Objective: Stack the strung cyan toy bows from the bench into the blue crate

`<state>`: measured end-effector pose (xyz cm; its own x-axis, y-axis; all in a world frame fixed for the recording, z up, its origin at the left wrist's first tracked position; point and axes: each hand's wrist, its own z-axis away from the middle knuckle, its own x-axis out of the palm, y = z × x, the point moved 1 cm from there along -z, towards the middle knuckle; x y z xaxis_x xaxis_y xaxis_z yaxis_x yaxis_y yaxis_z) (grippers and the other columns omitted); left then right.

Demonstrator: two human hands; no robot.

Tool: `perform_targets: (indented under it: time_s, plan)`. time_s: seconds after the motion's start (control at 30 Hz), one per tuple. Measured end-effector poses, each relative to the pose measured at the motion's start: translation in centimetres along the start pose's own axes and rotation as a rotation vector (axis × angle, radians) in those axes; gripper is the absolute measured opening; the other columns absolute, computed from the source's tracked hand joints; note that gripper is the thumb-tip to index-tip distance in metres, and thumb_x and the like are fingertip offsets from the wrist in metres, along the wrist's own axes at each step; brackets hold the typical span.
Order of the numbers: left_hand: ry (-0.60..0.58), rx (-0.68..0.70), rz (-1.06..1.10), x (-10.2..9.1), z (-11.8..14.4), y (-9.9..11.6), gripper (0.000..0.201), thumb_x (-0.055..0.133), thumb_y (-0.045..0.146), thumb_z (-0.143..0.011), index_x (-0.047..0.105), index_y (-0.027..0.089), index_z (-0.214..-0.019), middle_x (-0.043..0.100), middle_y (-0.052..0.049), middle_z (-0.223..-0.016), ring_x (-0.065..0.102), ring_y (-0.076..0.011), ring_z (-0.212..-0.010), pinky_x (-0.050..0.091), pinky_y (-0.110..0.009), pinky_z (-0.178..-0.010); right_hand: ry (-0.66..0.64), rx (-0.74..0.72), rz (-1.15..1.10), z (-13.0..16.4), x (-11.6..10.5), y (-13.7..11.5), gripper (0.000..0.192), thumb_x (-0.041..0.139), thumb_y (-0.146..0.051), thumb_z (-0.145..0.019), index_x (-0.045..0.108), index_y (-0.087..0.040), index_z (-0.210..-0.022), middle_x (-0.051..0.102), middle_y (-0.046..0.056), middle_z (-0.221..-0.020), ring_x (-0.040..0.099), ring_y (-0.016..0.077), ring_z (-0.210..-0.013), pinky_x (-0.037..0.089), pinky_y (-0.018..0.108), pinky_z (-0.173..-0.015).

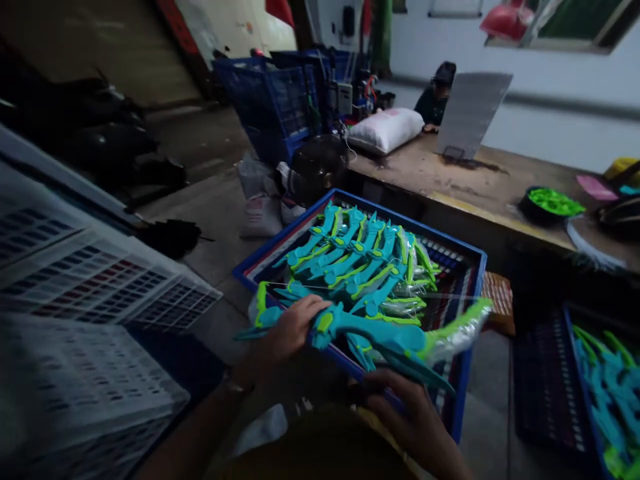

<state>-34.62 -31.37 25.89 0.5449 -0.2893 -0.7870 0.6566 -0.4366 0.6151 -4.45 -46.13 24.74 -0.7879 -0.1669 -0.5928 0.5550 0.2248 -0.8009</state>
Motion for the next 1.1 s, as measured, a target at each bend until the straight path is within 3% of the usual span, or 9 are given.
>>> perform_targets:
  time_s: [0.07,0.2,0.33,0.43,0.5,0.57,0.73,0.93,1.1]
  plan:
    - [-0.085,-0.051,-0.098,-0.4,-0.8,-2.9,0.060,0.041,0.002,-0.088,0.063,0.020,-0.141,0.063,-0.013,-0.136,0.058,-0.0299,-0.128,0.047,-0.049,-0.114,0.060,0.048,-0.037,-1.4,1.6,0.2,0.039,0.058,-0.054,-0.107,0.078,-0.025,-0.124,0.079,0.009,-0.111,0.077,0.0233,-0.099,0.064,0.032,-0.086]
    - [-0.243,-0.054,-0.280,-0.5,-2.1,-6.9,0.066,0.035,-0.004,-0.086,0.063,0.021,-0.140,0.063,-0.013,-0.135,0.055,-0.0307,-0.127,0.045,-0.050,-0.113,0.034,0.025,-0.155,-3.6,3.7,0.0,0.033,0.054,-0.045,-0.111,0.075,-0.019,-0.108,0.076,0.004,-0.089,0.073,0.0146,-0.080,0.057,0.023,-0.072]
    - [-0.366,-0.005,-0.296,0.7,-3.0,-9.4,0.066,0.038,-0.004,-0.085,0.062,0.019,-0.142,0.063,-0.015,-0.131,0.055,-0.0325,-0.120,0.046,-0.052,-0.106,0.140,-0.006,-0.126,-3.8,5.1,-0.2,0.022,0.053,-0.032,-0.111,0.070,-0.018,-0.111,0.072,0.005,-0.095,0.070,0.0128,-0.083,0.055,0.023,-0.073]
    - [-0.399,0.023,-0.295,2.0,-3.4,-11.4,0.064,0.036,-0.003,-0.087,0.065,0.018,-0.140,0.062,-0.016,-0.129,0.055,-0.0337,-0.118,0.047,-0.052,-0.102,0.223,0.051,0.145,-4.0,7.0,0.9,0.021,0.055,-0.032,-0.109,0.070,-0.019,-0.117,0.071,0.012,-0.116,0.068,0.0239,-0.112,0.057,0.038,-0.095]
    - [-0.413,0.041,-0.290,2.6,-3.6,-12.7,0.063,0.035,-0.003,-0.088,0.067,0.019,-0.137,0.062,-0.016,-0.129,0.054,-0.0333,-0.118,0.046,-0.051,-0.101,0.188,0.120,0.348,-4.3,8.7,2.4,0.028,0.063,-0.036,-0.104,0.069,-0.018,-0.125,0.068,0.017,-0.130,0.059,0.0349,-0.132,0.050,0.055,-0.111]
    - [-0.425,0.048,-0.286,2.9,-3.7,-13.5,0.061,0.038,-0.003,-0.086,0.067,0.020,-0.135,0.062,-0.015,-0.129,0.055,-0.0318,-0.118,0.046,-0.049,-0.100,0.099,0.197,0.442,-4.5,10.3,3.8,0.041,0.068,-0.039,-0.100,0.066,-0.016,-0.134,0.064,0.019,-0.138,0.056,0.0382,-0.136,0.044,0.064,-0.116]
    - [-0.464,0.029,-0.367,1.9,-3.1,-12.6,0.062,0.044,-0.002,-0.084,0.063,0.021,-0.138,0.062,-0.014,-0.129,0.056,-0.0312,-0.121,0.047,-0.047,-0.098,-0.038,0.240,0.456,-4.6,11.6,5.0,0.064,0.075,-0.042,-0.095,0.057,-0.013,-0.149,0.063,0.022,-0.138,0.062,0.0348,-0.125,0.052,0.056,-0.109]
    - [-0.622,-0.040,-0.314,0.3,-2.1,-10.3,0.063,0.046,-0.001,-0.085,0.060,0.020,-0.143,0.060,-0.014,-0.135,0.055,-0.0331,-0.127,0.047,-0.049,-0.106,-0.069,0.226,0.408,-4.0,9.5,4.1,0.056,0.073,-0.042,-0.095,0.063,-0.017,-0.145,0.066,0.018,-0.131,0.067,0.0314,-0.117,0.058,0.048,-0.102]
    - [-0.688,-0.031,-0.256,-0.1,-3.0,-11.2,0.066,0.049,0.000,-0.084,0.058,0.022,-0.146,0.060,-0.013,-0.138,0.054,-0.0318,-0.133,0.045,-0.047,-0.114,-0.059,0.232,0.368,-4.4,8.4,3.4,0.053,0.067,-0.047,-0.098,0.067,-0.017,-0.141,0.067,0.017,-0.130,0.069,0.0288,-0.113,0.059,0.042,-0.097]
